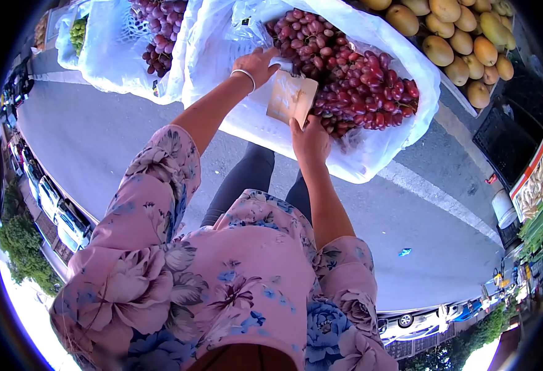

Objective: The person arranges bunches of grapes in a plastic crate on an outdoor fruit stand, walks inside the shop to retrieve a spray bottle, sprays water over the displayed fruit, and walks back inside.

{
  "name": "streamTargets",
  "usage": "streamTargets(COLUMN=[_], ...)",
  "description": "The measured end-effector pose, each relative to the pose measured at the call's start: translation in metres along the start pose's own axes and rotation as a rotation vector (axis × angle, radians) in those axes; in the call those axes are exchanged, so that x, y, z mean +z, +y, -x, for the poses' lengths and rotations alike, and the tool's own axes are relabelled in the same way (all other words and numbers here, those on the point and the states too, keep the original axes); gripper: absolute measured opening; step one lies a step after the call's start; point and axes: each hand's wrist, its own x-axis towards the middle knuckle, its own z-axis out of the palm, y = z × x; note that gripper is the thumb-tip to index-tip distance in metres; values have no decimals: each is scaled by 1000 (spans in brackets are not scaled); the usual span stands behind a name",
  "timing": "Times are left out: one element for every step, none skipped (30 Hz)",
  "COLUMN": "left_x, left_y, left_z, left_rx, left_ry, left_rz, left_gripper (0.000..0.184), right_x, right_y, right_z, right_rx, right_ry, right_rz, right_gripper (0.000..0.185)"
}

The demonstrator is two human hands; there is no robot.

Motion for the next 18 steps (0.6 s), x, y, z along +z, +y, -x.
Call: streamTargets(left_x=[3, 7, 7, 9, 10, 13, 18, 23, 25, 27, 29, 33, 40, 48, 46, 43, 39, 33], left_y=[-6, -12, -17, -20, -21, -22, -24, -24, -23, -23, -22, -21, -22, -22, -20, -20, -21, -20], left_z=[-5, -9, -8, -9, -9, -9, -11, -15, -18, -21, -24, -28, -31, -33, -31, -31, -31, -29], left_rx=[-1, -2, -2, -2, -29, -57, -58, -107, -159, -160, -202, -244, -244, -312, -379, -379, -459, -540], left_ry=[11, 23, 41, 42, 91, 140, 141, 210, 279, 284, 315, 347, 345, 387, 427, 426, 450, 475], left_rz=[-21, -41, -17, -12, 50, 112, 118, 195, 273, 280, 323, 366, 367, 562, 757, 759, 834, 908], left_gripper=[41, 41, 41, 41, 43, 45, 45, 47, 50, 50, 50, 51, 51, 48, 47, 47, 42, 37], right_x=[3, 7, 12, 16, 24, 35, 40, 44, 45, 46, 47, 46, 44, 44, 47, 49, 51, 52], right_y=[-4, -7, -8, -8, -3, 6, 8, 11, 9, 8, 7, 4, 0, -2, 0, 1, 2, 2], right_z=[-7, -11, -15, -17, -20, -24, -24, -26, -25, -24, -23, -21, -17, -14, -13, -15, -17, -19], right_rx=[104, 104, 127, 151, 150, 140, 130, 126, 123, 120, 116, 112, 128, 145, 139, 140, 127, 114], right_ry=[-91, -90, -76, -61, -60, -71, -82, -78, -80, -83, -58, -55, -66, -78, -65, -65, -64, -64], right_rz=[-26, -20, -64, -107, -102, -147, -191, -185, -186, -187, -187, -180, -143, -105, -89, -87, -102, -118], right_gripper=[42, 42, 42, 41, 41, 39, 37, 37, 36, 36, 39, 39, 39, 40, 40, 40, 39, 38])
